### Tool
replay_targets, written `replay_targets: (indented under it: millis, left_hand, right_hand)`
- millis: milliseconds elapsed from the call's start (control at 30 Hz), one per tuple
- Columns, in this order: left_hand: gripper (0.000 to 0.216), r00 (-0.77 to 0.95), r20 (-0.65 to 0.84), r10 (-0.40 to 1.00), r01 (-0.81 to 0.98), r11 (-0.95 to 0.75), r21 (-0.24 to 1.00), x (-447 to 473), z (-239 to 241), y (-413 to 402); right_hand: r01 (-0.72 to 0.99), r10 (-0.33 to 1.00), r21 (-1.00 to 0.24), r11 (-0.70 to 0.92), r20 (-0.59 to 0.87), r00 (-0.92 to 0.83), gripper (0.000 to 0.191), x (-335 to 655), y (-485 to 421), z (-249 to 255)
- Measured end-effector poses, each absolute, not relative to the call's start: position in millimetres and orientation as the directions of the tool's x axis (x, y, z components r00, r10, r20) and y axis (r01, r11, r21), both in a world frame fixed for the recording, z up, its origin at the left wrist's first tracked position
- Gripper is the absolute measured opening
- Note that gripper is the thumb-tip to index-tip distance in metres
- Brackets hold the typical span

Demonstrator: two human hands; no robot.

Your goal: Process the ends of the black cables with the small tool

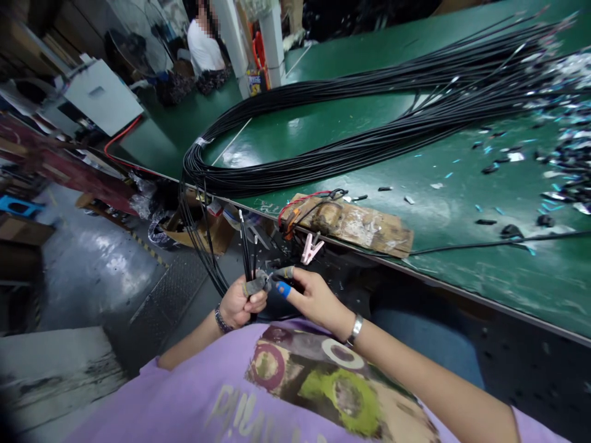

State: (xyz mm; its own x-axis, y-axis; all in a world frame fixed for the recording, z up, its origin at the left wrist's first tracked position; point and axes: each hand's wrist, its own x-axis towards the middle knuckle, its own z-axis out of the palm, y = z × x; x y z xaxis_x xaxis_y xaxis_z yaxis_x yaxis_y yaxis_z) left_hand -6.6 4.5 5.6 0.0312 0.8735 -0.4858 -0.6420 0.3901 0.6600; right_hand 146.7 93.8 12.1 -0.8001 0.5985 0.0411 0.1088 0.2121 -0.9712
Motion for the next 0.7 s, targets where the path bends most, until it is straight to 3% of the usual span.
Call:
replay_targets:
  millis: [167, 433, 533, 700]
  left_hand:
    - [0.044, -0.145, -0.476, 0.867, -0.522, 0.342, 0.782, 6, 5, 2]
    - [0.046, -0.181, -0.491, 0.852, -0.454, 0.37, 0.81, 12, 4, 2]
    - [0.044, -0.122, -0.502, 0.856, -0.502, 0.383, 0.775, 9, 4, 2]
    - [0.046, 0.139, -0.586, 0.799, -0.546, 0.555, 0.627, 3, 8, 3]
  right_hand:
    - [0.094, 0.677, -0.994, -0.048, -0.101, -0.729, 0.04, 145, 89, 5]
    - [0.073, 0.683, -0.983, -0.171, -0.171, -0.71, 0.039, 143, 86, 7]
    - [0.046, 0.672, -0.975, -0.216, -0.182, -0.718, 0.039, 143, 85, 8]
    - [0.011, 0.606, -0.969, -0.246, -0.163, -0.779, 0.039, 142, 84, 7]
